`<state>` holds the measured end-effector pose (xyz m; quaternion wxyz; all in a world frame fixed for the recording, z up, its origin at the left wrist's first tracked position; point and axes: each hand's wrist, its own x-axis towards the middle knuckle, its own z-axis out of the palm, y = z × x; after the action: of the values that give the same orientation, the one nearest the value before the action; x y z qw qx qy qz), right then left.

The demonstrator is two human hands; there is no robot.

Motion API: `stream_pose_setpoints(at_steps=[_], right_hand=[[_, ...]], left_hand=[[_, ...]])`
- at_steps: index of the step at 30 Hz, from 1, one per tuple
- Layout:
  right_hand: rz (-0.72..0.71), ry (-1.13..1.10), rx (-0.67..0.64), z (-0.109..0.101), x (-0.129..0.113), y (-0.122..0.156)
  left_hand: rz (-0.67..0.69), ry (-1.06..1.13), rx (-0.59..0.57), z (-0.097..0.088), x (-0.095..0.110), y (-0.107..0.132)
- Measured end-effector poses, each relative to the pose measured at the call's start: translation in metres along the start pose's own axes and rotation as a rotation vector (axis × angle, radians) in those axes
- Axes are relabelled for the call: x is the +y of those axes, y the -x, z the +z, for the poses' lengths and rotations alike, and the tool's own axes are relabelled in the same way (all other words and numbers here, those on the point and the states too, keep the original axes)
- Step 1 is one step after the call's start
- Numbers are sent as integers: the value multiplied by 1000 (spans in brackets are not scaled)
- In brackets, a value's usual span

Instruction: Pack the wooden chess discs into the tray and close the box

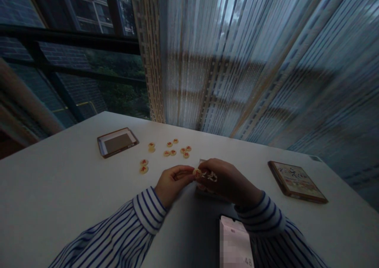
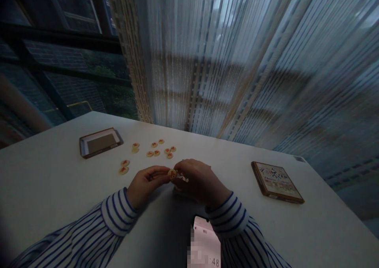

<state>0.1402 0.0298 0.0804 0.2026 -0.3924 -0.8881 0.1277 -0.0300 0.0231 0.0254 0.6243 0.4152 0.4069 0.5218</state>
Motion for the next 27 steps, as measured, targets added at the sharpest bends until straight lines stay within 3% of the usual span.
stream_pose_setpoints(at_steps=[27], right_hand=[[-30,80,-17,2,7,1]], left_hand=[[26,-54,-37,-1,-2,-1]])
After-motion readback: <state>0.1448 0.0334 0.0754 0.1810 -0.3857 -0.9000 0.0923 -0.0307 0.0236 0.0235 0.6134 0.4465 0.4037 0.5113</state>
